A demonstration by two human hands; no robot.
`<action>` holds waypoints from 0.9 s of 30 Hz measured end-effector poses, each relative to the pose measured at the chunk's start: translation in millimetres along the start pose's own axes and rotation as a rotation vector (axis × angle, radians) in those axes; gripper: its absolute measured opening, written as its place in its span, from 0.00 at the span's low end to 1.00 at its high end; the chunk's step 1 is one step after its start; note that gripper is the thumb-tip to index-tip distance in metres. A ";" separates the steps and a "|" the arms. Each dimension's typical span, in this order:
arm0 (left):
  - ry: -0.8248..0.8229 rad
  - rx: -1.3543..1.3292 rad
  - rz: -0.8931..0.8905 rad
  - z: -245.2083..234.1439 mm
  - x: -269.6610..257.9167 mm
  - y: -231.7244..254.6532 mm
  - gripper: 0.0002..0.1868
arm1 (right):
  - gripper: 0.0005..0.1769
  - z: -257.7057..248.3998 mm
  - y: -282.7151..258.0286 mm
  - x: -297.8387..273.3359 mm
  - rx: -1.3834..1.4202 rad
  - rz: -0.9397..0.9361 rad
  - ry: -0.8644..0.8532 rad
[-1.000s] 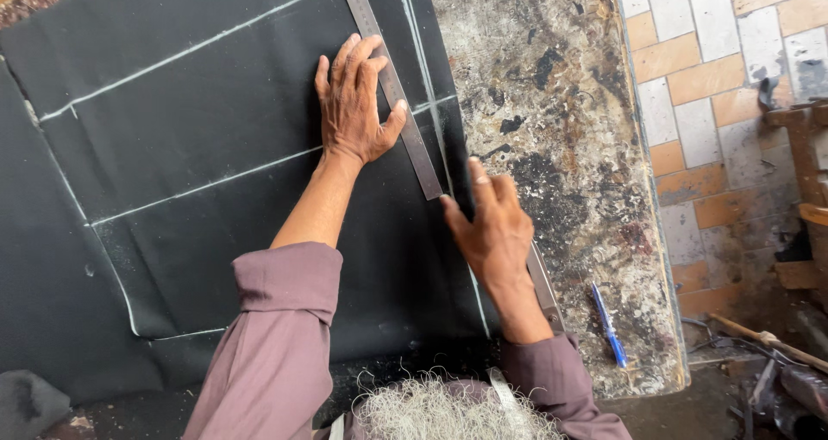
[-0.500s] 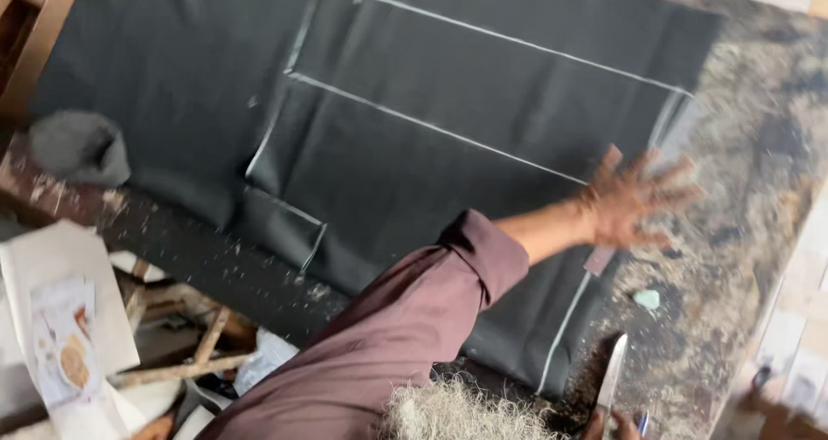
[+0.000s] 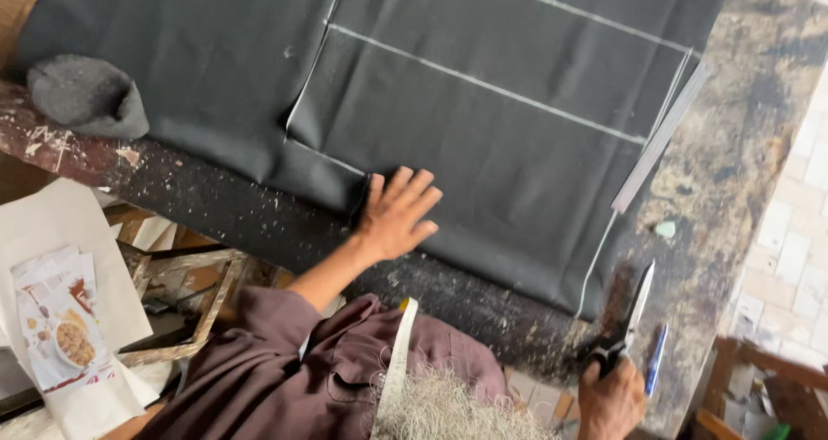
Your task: The person cuts a large piece of black fabric on a workbench using shears, following white chalk lines. They use a metal ruler to draw straight lines and a chalk piece to mark the fabric before cutting out rectangular sections.
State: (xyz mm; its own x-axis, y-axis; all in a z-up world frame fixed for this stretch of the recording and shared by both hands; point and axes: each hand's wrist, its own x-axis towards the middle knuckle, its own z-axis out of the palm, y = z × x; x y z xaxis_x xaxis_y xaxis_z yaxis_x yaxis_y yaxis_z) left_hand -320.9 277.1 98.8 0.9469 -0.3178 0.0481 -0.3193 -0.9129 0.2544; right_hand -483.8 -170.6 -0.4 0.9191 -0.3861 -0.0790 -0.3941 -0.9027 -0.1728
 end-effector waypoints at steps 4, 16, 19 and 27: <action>0.084 0.092 -0.182 -24.2 -54.7 -38.5 0.34 | 0.18 1.9 5.4 5.0 -0.007 -0.041 0.006; 0.147 -0.003 -0.100 0.2 -75.9 4.0 0.28 | 0.21 -50.0 0.6 33.2 0.720 0.341 -0.388; 0.133 -0.184 -0.025 12.4 -51.4 39.5 0.24 | 0.13 -42.8 -1.4 14.1 1.252 0.406 -0.358; -0.101 -0.138 0.084 86.4 113.9 154.2 0.38 | 0.11 -5.7 21.9 -20.2 1.283 0.333 -0.473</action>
State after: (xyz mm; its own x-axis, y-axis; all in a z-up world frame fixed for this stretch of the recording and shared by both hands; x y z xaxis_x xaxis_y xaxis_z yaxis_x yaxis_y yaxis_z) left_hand -265.5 78.0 60.0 0.9066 -0.4215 -0.0206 -0.3822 -0.8407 0.3836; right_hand -510.9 -183.6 3.0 0.7958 -0.2130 -0.5669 -0.5558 0.1150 -0.8234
